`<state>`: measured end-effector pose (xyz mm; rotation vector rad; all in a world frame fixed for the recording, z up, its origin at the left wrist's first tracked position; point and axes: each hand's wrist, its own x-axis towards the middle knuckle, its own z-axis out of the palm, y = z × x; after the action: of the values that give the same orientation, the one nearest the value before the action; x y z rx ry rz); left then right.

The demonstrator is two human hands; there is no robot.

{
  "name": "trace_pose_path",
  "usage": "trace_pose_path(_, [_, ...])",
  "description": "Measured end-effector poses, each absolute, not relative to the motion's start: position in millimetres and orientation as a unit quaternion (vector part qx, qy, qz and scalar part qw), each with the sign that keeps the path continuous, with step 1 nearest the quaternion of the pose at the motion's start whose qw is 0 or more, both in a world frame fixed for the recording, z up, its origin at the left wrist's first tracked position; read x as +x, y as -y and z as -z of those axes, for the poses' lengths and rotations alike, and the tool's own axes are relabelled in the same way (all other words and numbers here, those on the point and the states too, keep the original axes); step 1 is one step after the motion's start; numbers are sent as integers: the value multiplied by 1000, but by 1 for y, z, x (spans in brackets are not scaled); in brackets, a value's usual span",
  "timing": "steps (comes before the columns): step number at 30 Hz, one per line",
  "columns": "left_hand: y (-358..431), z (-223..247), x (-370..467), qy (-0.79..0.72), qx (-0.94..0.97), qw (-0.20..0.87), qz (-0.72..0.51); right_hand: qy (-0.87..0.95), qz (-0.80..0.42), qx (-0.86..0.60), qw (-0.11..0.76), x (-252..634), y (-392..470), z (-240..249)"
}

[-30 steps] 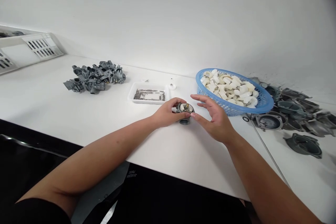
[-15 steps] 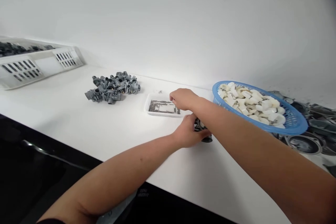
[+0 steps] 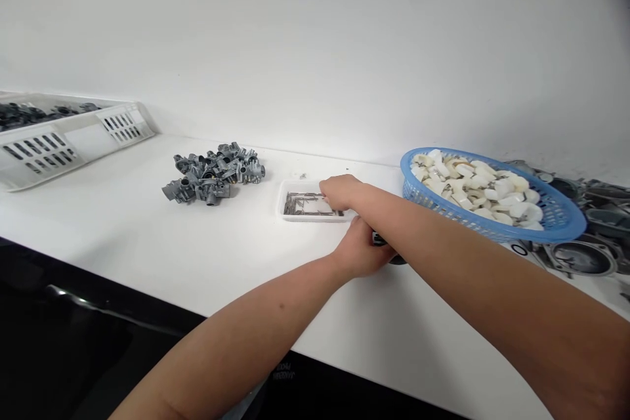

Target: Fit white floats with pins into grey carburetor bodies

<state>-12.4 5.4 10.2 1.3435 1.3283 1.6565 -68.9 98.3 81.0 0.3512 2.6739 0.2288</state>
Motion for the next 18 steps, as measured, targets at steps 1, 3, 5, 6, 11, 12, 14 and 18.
trace_pose_path(1, [-6,-10,-13,-504,506,312,-626,-965,-82,128,215,-68,-98,-82])
trace_pose_path(3, [-6,-10,-13,-510,501,318,-623,-964,-80,131,218,-67,-97,-83])
trace_pose_path(5, [-7,-9,-13,-514,498,323,-619,-961,-77,135,227,-67,-97,-84])
trace_pose_path(6, [-7,-9,-13,-514,498,325,-618,-960,-75,137,233,-67,-96,-84])
trace_pose_path(11, [-8,-8,-14,-514,500,331,-613,-949,-58,168,260,-68,-92,-85])
trace_pose_path(12, [-8,-7,-14,-517,501,332,-610,-947,-54,176,263,-68,-91,-85])
trace_pose_path(14, [-9,-7,-14,-517,502,331,-610,-943,-47,193,266,-67,-90,-84])
trace_pose_path(18, [-9,-6,-14,-495,516,320,-621,-945,-41,200,257,-63,-86,-83])
